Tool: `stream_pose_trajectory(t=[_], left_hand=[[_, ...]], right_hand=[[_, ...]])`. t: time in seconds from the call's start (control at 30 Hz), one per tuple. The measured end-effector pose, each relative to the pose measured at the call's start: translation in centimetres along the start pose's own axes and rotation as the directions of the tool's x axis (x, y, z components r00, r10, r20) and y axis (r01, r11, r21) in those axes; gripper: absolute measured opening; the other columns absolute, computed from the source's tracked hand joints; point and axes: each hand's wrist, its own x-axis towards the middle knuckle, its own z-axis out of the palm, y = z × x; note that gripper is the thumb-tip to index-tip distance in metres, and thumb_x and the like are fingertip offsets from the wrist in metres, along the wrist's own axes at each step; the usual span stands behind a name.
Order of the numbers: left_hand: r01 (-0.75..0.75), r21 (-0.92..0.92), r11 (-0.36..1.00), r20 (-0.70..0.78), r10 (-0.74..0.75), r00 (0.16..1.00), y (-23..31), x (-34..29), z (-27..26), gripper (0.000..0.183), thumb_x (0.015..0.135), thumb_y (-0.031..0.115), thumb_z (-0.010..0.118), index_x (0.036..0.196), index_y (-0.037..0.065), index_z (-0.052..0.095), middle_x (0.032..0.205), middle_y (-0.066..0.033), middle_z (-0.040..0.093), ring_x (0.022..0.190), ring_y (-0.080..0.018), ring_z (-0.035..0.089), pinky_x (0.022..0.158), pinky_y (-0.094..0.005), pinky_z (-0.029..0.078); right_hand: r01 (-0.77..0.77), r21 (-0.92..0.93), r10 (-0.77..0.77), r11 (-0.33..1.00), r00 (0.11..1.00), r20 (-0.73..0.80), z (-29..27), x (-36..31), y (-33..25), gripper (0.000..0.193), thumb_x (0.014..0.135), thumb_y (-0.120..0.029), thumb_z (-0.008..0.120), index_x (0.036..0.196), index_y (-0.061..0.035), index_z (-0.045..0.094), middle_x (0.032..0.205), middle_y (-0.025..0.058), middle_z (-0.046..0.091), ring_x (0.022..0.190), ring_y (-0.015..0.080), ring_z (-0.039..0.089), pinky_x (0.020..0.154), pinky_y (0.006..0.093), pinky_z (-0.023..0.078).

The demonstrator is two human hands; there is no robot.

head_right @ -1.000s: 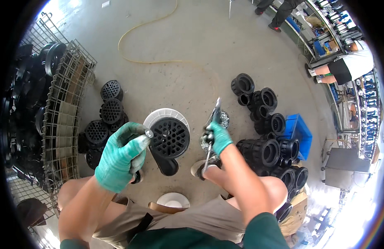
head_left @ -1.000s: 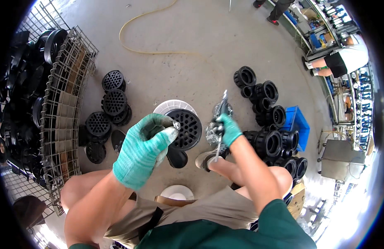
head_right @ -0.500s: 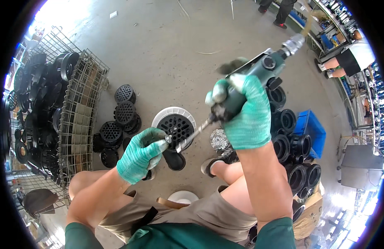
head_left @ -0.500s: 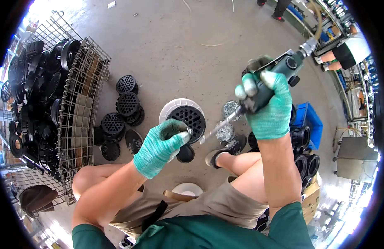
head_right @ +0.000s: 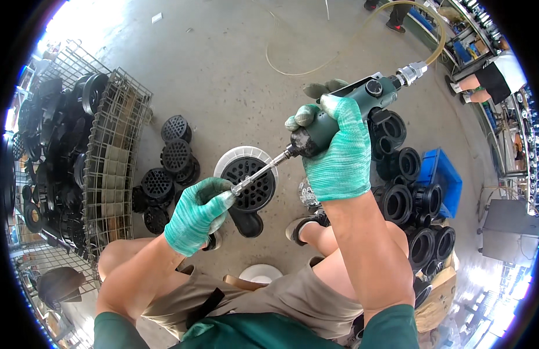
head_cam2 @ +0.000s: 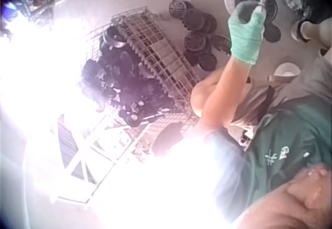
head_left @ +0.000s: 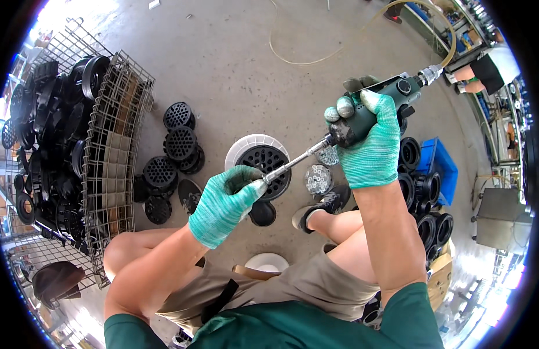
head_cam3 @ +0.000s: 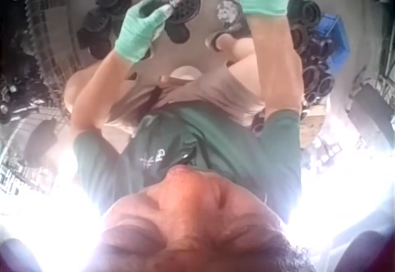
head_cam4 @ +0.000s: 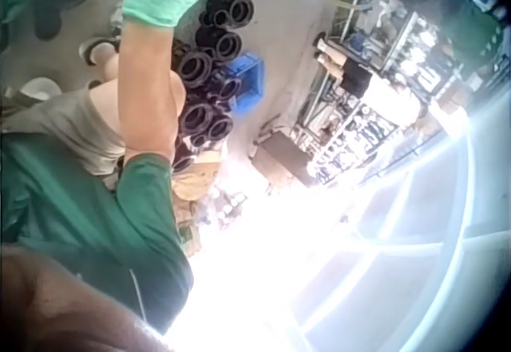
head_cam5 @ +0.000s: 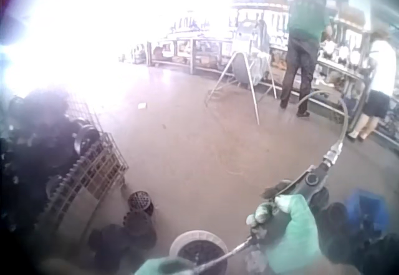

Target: The person inserts screws into a plastic component, fastens them using a pneumatic screwdriver, and places the assembled part into a wire basket.

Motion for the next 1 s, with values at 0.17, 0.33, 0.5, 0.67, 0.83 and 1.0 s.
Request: stream_pose_trajectory(t=[0.17, 0.33, 0.5, 0.67, 0.83, 1.0], left_hand=[[-0.088, 0.029, 0.996, -0.039, 0.089, 0.995, -0.9, 0.2, -0.4, 0.030, 0.094, 0.020, 0.076, 0.115, 0.000, 0.067, 0.083, 0.0034, 0.061, 0.057, -0.0024, 0.044, 0.048, -0.0199, 0.033], [-0.137, 0.046, 0.990, -0.041, 0.139, 0.989, -1.7, 0.8, -1.3, 0.031, 0.094, 0.022, 0.076, 0.115, 0.001, 0.068, 0.083, 0.0040, 0.060, 0.060, -0.0022, 0.045, 0.051, -0.0190, 0.035], [-0.080, 0.077, 0.994, 0.023, 0.078, 0.997, -1.4, 0.9, -1.6, 0.031, 0.095, 0.023, 0.075, 0.115, 0.000, 0.069, 0.084, 0.0040, 0.061, 0.063, -0.0028, 0.048, 0.055, -0.0189, 0.038], [-0.164, 0.180, 0.970, -0.015, 0.169, 0.985, -2.1, 2.3, -1.6, 0.030, 0.094, 0.017, 0.076, 0.116, -0.001, 0.069, 0.083, 0.0047, 0.061, 0.066, -0.0031, 0.050, 0.057, -0.0206, 0.041], [-0.279, 0.573, 0.771, 0.001, 0.339, 0.941, -3.0, 5.3, -2.6, 0.026, 0.089, -0.001, 0.074, 0.115, -0.003, 0.070, 0.089, 0.0005, 0.071, 0.079, -0.0040, 0.057, 0.072, -0.0214, 0.050], [-0.269, 0.802, 0.534, -0.027, 0.482, 0.876, -4.7, 9.2, -2.9, 0.025, 0.087, 0.010, 0.078, 0.111, 0.004, 0.072, 0.072, -0.0080, 0.066, 0.063, -0.0118, 0.057, 0.062, -0.0297, 0.049]], right_hand=[[-0.085, 0.036, 0.085, 0.996, 0.996, -0.004, -0.6, 0.1, 0.6, 0.031, 0.090, -0.012, 0.065, 0.118, -0.0101, 0.051, 0.105, 0.0111, 0.062, 0.078, 0.0222, 0.066, 0.079, 0.0460, 0.057], [-0.112, 0.014, 0.111, 0.994, 0.992, 0.059, -0.1, -0.6, 0.8, 0.032, 0.091, -0.013, 0.066, 0.120, -0.0122, 0.054, 0.112, 0.0114, 0.063, 0.083, 0.0215, 0.065, 0.084, 0.0457, 0.057], [-0.162, 0.012, 0.160, 0.987, 0.982, 0.104, -0.4, -0.6, 0.6, 0.032, 0.092, -0.013, 0.066, 0.122, -0.0151, 0.055, 0.118, 0.0114, 0.063, 0.088, 0.0221, 0.065, 0.088, 0.0461, 0.057], [-0.148, -0.039, 0.152, 0.988, 0.984, 0.096, -0.1, -0.5, 0.7, 0.034, 0.095, -0.016, 0.068, 0.125, -0.0150, 0.053, 0.120, 0.0130, 0.062, 0.094, 0.0240, 0.065, 0.089, 0.0504, 0.058], [-0.187, -0.122, 0.204, 0.975, 0.968, 0.144, 0.8, -0.5, 1.1, 0.041, 0.089, -0.008, 0.077, 0.124, -0.0111, 0.056, 0.119, 0.0130, 0.065, 0.101, 0.0242, 0.067, 0.085, 0.0407, 0.061], [-0.083, -0.239, 0.142, 0.967, 0.959, 0.243, -0.8, 0.1, 3.7, 0.032, 0.088, 0.004, 0.070, 0.115, -0.0091, 0.062, 0.116, 0.0084, 0.070, 0.093, 0.0119, 0.066, 0.083, 0.0304, 0.056]])
